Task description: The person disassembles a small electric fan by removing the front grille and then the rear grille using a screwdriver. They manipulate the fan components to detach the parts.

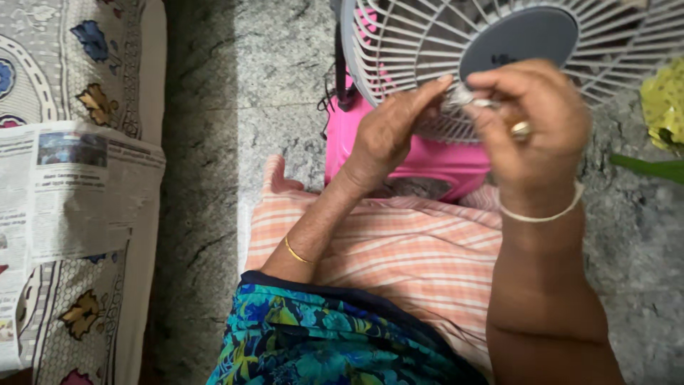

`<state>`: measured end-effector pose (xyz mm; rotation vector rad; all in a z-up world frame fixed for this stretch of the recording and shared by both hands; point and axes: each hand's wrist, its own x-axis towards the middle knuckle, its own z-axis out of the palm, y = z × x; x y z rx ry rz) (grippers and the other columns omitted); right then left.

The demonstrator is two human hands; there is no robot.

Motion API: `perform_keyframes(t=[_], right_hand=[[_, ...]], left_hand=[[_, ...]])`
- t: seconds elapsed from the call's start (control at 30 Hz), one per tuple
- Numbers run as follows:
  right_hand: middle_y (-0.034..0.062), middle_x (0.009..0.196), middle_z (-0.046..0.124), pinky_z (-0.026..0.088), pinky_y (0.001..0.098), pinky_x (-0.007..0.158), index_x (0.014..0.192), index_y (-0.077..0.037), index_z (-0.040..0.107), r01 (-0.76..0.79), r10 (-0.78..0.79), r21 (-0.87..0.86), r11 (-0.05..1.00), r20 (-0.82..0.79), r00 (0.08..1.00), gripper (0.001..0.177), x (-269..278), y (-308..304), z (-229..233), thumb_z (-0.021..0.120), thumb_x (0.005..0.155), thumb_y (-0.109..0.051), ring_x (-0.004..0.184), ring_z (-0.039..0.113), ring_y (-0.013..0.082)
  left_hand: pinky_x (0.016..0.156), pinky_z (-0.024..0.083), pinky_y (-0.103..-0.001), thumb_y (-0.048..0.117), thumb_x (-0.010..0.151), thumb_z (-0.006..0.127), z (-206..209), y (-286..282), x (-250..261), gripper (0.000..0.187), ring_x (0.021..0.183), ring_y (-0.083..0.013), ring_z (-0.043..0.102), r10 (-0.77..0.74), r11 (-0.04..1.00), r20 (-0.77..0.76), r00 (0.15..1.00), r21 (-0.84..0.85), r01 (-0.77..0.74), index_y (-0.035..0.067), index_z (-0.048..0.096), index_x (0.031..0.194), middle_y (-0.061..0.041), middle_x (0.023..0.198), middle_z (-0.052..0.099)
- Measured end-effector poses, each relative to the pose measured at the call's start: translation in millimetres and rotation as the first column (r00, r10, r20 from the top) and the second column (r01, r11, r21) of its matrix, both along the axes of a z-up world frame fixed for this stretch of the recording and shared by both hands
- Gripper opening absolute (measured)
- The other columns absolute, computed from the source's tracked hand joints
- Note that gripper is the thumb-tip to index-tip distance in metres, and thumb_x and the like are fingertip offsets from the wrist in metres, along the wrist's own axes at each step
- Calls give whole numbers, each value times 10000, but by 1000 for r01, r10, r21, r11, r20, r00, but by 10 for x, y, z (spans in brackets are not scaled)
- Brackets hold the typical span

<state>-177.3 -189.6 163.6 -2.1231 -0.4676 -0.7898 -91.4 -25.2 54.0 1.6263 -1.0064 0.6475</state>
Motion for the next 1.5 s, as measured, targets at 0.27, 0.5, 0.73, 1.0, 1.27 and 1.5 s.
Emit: perform_keyframes(t=[0.27, 0.5, 0.73, 1.0, 1.27, 1.5], right_hand=[[95, 1062, 649, 435, 224, 713, 1128, 43, 721, 268, -267, -40, 963, 37, 963, 186, -149, -569, -130, 812, 1004, 148, 786, 528, 100], [114, 1017, 647, 505, 291, 751, 1027, 7, 688, 305, -292, -96, 947, 130, 947, 199, -183, -644, -224, 794, 914, 132, 872, 621, 181], [116, 1015, 665, 565, 306, 791, 1046, 4, 675, 228, -196, -125, 965, 231, 953, 195, -119, -589, -262, 818, 948, 93, 920, 684, 228], [98, 951, 662, 558, 296, 742, 1075, -8, 692, 349, -290, -256, 901, 244, 926, 270, -42, -637, -337, 922, 937, -38, 830, 673, 201], [119, 986, 673, 571, 303, 771, 1101, 1, 688, 359, -310, -196, 913, 241, 920, 172, -181, -848, -260, 776, 958, 38, 874, 684, 212], [104, 973, 657, 563, 368, 820, 1016, -13, 650, 468, -334, -412, 782, 356, 873, 259, -106, -551, -513, 886, 946, -94, 928, 667, 267]], left_hand=[[1240, 274, -429, 336, 1009, 723, 0, -57, 258, 503, 1465, -221, 377, 580, 810, 228, 782, -58, -584, 193, 501, 1436, -43, 1502, 476], [1292, 273, -434, 357, 1082, 716, -47, 95, 349, 662, 1507, -246, 362, 452, 881, -69, 889, -119, -458, 159, 338, 1588, -104, 1573, 395], [1217, 352, -430, 448, 986, 784, -36, 59, 390, 720, 1383, -261, 390, 504, 854, -125, 855, -79, -515, 166, 432, 1547, -109, 1437, 394], [1271, 284, -429, 439, 969, 830, -89, 94, 548, 641, 1470, -270, 315, 550, 827, -43, 834, -113, -551, 161, 522, 1458, -101, 1517, 316], [1295, 228, -413, 405, 1056, 769, -230, 68, 639, 583, 1539, -276, 236, 316, 915, -170, 933, -207, -347, 192, 450, 1495, -95, 1663, 196], [1292, 233, -417, 436, 1063, 753, -234, 45, 635, 579, 1546, -282, 216, 291, 916, -187, 938, -230, -329, 190, 449, 1489, -100, 1671, 173]])
